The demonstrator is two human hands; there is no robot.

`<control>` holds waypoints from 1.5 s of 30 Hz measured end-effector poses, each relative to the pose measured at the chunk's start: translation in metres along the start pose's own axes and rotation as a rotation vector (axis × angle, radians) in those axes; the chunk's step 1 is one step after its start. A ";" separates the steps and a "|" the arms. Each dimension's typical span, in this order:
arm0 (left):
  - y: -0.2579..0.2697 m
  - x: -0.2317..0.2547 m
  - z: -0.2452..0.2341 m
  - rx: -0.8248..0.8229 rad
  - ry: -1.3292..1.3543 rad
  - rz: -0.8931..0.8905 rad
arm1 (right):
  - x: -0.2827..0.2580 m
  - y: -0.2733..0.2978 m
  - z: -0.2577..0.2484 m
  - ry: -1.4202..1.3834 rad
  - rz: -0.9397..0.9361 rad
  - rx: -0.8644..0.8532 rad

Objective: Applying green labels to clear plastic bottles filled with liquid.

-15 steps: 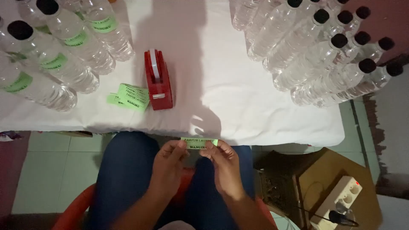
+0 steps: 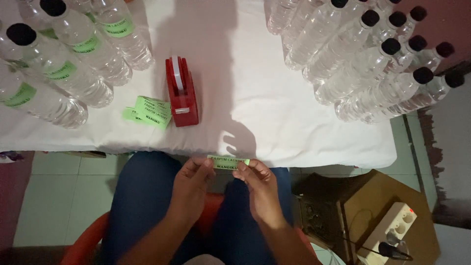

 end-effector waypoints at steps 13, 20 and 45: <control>-0.004 -0.007 -0.002 -0.035 0.035 0.050 | 0.004 -0.002 -0.004 -0.028 0.031 -0.013; -0.007 -0.011 -0.003 -0.050 0.045 -0.001 | 0.007 -0.006 -0.005 -0.097 0.018 -0.031; -0.024 0.031 0.063 0.013 -0.040 0.227 | -0.039 -0.015 0.027 0.017 -0.161 -0.171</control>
Point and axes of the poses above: each hand's wrist, its own y-axis away from the middle knuckle, its own z-axis out of the palm, x = y × z, the point moved 1 cm from there along -y, towards the middle knuckle, and after that the axes turned 8 degrees about x, right-handed, at the moved point
